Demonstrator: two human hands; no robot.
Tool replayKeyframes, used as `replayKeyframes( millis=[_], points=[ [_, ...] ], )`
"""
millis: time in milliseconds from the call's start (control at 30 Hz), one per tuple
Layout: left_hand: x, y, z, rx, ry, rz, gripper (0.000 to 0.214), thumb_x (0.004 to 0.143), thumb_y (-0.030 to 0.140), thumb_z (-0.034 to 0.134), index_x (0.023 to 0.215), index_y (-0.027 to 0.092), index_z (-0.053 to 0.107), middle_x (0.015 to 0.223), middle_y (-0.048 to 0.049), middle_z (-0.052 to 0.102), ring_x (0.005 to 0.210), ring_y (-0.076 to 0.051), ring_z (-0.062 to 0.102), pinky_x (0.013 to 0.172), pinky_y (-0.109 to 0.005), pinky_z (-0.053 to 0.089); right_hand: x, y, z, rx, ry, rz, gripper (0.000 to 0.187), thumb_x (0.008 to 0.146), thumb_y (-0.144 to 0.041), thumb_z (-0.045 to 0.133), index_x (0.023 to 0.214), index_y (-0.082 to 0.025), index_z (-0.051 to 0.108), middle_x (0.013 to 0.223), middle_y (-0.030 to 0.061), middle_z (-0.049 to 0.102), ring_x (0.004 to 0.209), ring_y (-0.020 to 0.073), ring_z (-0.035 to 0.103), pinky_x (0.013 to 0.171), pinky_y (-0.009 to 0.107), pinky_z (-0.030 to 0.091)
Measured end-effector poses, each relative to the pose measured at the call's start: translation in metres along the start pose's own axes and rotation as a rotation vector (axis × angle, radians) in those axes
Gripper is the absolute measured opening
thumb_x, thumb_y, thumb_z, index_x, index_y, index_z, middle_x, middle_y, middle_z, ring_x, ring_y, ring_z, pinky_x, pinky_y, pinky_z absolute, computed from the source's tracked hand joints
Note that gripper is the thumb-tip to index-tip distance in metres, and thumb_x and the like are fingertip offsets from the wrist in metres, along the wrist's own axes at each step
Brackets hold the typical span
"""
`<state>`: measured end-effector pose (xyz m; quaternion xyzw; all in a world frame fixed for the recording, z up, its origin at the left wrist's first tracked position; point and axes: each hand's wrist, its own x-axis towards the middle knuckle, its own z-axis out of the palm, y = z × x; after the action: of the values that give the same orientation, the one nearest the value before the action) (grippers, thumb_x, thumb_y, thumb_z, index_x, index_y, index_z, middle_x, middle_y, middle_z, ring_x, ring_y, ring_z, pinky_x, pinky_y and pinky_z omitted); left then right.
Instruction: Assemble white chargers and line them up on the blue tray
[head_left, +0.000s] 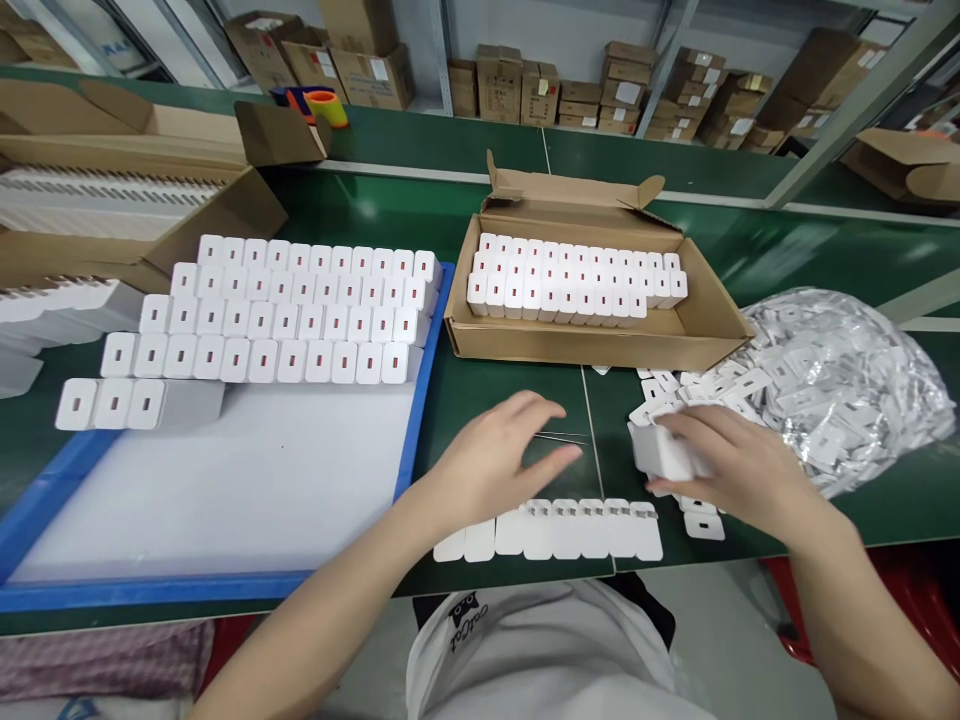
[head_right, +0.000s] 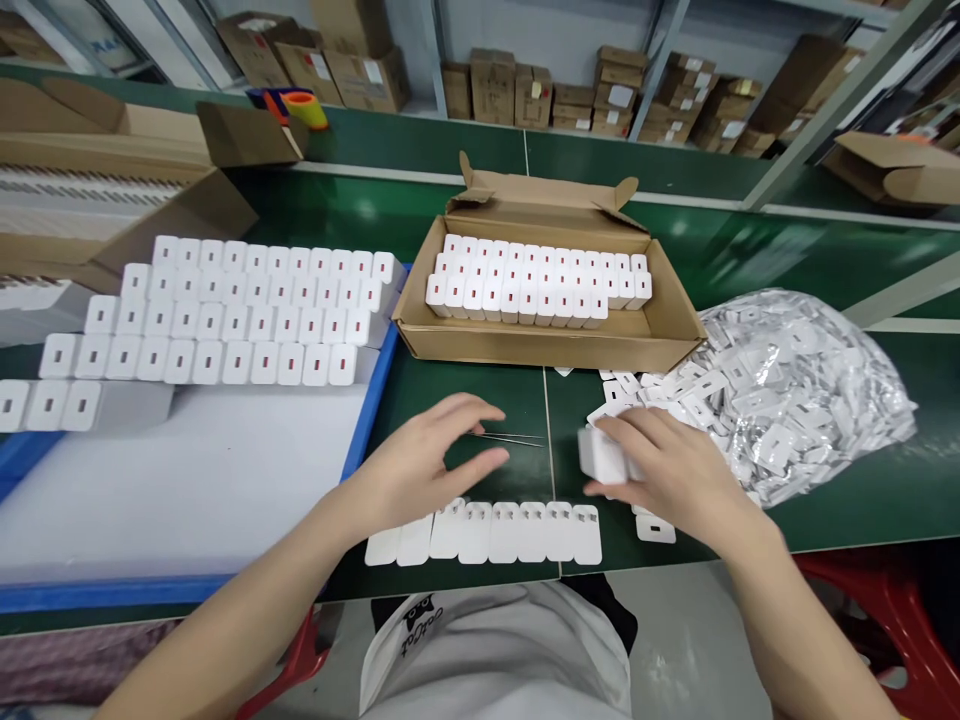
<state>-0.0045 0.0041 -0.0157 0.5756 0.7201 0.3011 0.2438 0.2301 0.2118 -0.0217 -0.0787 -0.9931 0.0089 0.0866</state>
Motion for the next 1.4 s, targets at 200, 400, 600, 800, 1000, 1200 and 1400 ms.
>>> replayKeyframes(
  millis=[200,400,600,800,1000,1200,1400],
  points=[
    [0.011,-0.016,0.006,0.164,0.069,-0.116,0.045,0.097,0.042,0.049,0.132,0.015,0.053,0.128,-0.0127,0.057,0.109,-0.029,0.063,0.084,-0.041,0.056,0.105,-0.024,0.047,0.114,-0.155,-0.021,0.054,0.082,-0.055,0.07,0.12,-0.018,0.059,0.113,0.0167,0.064,0.101,0.0369,0.062,0.072,0.044,0.054],
    [0.015,-0.021,0.016,0.177,0.026,-0.095,0.056,0.096,0.031,0.048,0.149,0.018,0.034,0.146,-0.0163,0.045,0.126,-0.034,0.055,0.091,-0.046,0.056,0.123,-0.028,0.064,0.334,-0.147,-0.026,0.081,0.079,-0.055,0.074,0.143,-0.025,0.034,0.131,0.0154,0.058,0.118,0.0368,0.058,0.085,0.049,0.055],
    [0.02,-0.026,0.02,0.167,0.0,-0.062,0.064,0.096,0.027,0.046,0.156,0.023,0.022,0.161,-0.0137,0.026,0.137,-0.037,0.044,0.102,-0.05,0.049,0.115,-0.02,0.058,0.51,-0.193,-0.059,0.078,0.086,-0.052,0.068,0.147,-0.028,0.026,0.146,0.0127,0.048,0.13,0.0298,0.052,0.103,0.046,0.049],
    [0.025,-0.031,0.022,0.184,0.03,-0.085,0.05,0.095,0.027,0.05,0.144,0.025,0.043,0.131,-0.0133,0.049,0.105,-0.031,0.062,0.078,-0.042,0.056,0.106,-0.014,0.046,0.51,-0.223,0.051,0.074,0.089,-0.058,0.06,0.149,-0.027,0.029,0.148,0.0146,0.046,0.132,0.0347,0.05,0.102,0.053,0.049],
    [0.025,-0.026,0.008,-0.497,0.216,-0.15,0.017,0.092,0.031,0.06,0.102,0.019,0.054,0.109,-0.0062,0.06,0.084,-0.016,0.065,0.083,-0.035,0.056,0.099,-0.013,0.012,0.451,-0.119,0.03,0.061,0.093,-0.058,0.054,0.144,-0.028,0.04,0.145,0.0112,0.05,0.135,0.0339,0.044,0.108,0.055,0.044],
    [0.02,-0.008,0.002,-1.489,0.143,-0.168,0.021,0.091,0.033,0.066,0.102,0.017,0.056,0.094,-0.0027,0.066,0.083,-0.011,0.066,0.076,-0.021,0.056,0.094,-0.035,-0.016,0.668,0.078,-0.198,0.058,0.085,-0.042,0.073,0.136,-0.03,0.05,0.133,0.0061,0.059,0.123,0.025,0.055,0.1,0.039,0.051],
    [0.016,-0.009,0.015,-1.496,-0.103,-0.136,0.034,0.094,0.045,0.059,0.11,0.015,0.056,0.09,-0.0086,0.071,0.079,-0.02,0.072,0.076,-0.03,0.058,0.093,-0.049,-0.024,0.645,0.238,-0.327,0.05,0.089,-0.018,0.068,0.136,-0.023,0.053,0.113,0.006,0.068,0.104,0.0188,0.061,0.09,0.033,0.054]
  ],
)
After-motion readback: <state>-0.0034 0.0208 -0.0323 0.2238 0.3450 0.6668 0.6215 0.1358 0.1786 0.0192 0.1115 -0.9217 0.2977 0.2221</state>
